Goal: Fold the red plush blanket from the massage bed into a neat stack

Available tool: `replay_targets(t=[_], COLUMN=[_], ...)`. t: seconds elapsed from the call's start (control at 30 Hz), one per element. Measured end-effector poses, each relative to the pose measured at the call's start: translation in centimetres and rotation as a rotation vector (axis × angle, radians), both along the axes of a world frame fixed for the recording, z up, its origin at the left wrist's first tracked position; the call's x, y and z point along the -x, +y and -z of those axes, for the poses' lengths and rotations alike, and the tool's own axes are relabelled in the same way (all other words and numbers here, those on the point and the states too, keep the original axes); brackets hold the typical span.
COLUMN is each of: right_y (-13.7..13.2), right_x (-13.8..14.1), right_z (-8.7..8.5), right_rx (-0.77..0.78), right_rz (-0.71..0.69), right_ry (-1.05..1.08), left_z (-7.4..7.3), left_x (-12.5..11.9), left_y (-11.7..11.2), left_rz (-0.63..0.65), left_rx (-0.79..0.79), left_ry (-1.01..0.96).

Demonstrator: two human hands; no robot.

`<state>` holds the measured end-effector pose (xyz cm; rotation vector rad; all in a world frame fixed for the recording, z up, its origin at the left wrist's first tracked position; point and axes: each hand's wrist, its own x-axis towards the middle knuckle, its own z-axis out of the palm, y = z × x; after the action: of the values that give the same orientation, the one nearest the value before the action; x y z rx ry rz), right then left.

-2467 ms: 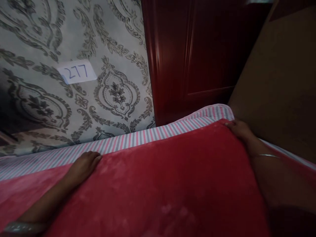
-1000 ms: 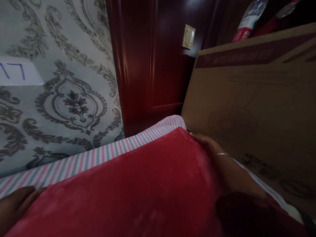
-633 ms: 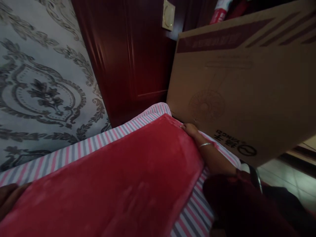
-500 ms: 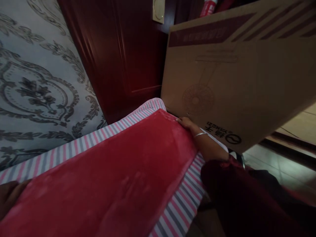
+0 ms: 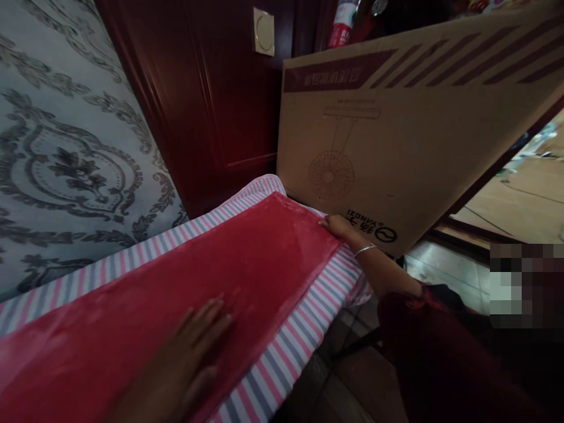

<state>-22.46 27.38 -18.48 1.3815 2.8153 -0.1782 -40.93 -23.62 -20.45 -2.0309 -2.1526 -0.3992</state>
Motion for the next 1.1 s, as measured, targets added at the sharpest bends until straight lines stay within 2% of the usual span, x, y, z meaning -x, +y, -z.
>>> replay_targets(t=[0.1,0.23,0.47,0.67,0.77,0.87,0.93,1.0,1.1], right_y=[-0.1,0.2,-0.3,-2.6,-6.4,-13.0,-18.1,-22.7,-27.0], right_x=[-0.4,-0.8,-0.8,-0.6,0.7,2.5,3.5,3.8,3.1], right_z=[0.4,0.9,1.5,-0.6,-1.5,-1.0,0.0,1.1,2.2], right_rx=[-0.042,-0.075,-0.088,-0.100,-0.185,-0.250,-0.224,-0.149,-0.020], right_rz=[-0.012,-0.010,0.031,0.056,0.040,-0.117,-0.304,-0.466,-0.537], right_ry=[-0.001,0.004,0.023,0.065,0.146,0.274,0.304,0.248,0.106], left_z=[1.5,2.1,0.9,0.1,0.2,0.4,0.4,0.3,-0.1], left_x=[-3.5,-3.5,-3.7,-4.5,-4.5,-4.6,-4.8,-5.4,-6.9], left_y=[0.2,-0.4,0.0,0.1,0.2,0.4,0.6,0.6,-0.8], left_rz=[0.157,0.155,0.173,0.164,0.124,0.116,0.118,0.095,0.017], left_rx=[0.124,0.190,0.136,0.170,0.205,0.216,0.215,0.221,0.233], left_ry=[0.097,0.152,0.123,0.068,0.020,-0.041,-0.072,-0.088,-0.100])
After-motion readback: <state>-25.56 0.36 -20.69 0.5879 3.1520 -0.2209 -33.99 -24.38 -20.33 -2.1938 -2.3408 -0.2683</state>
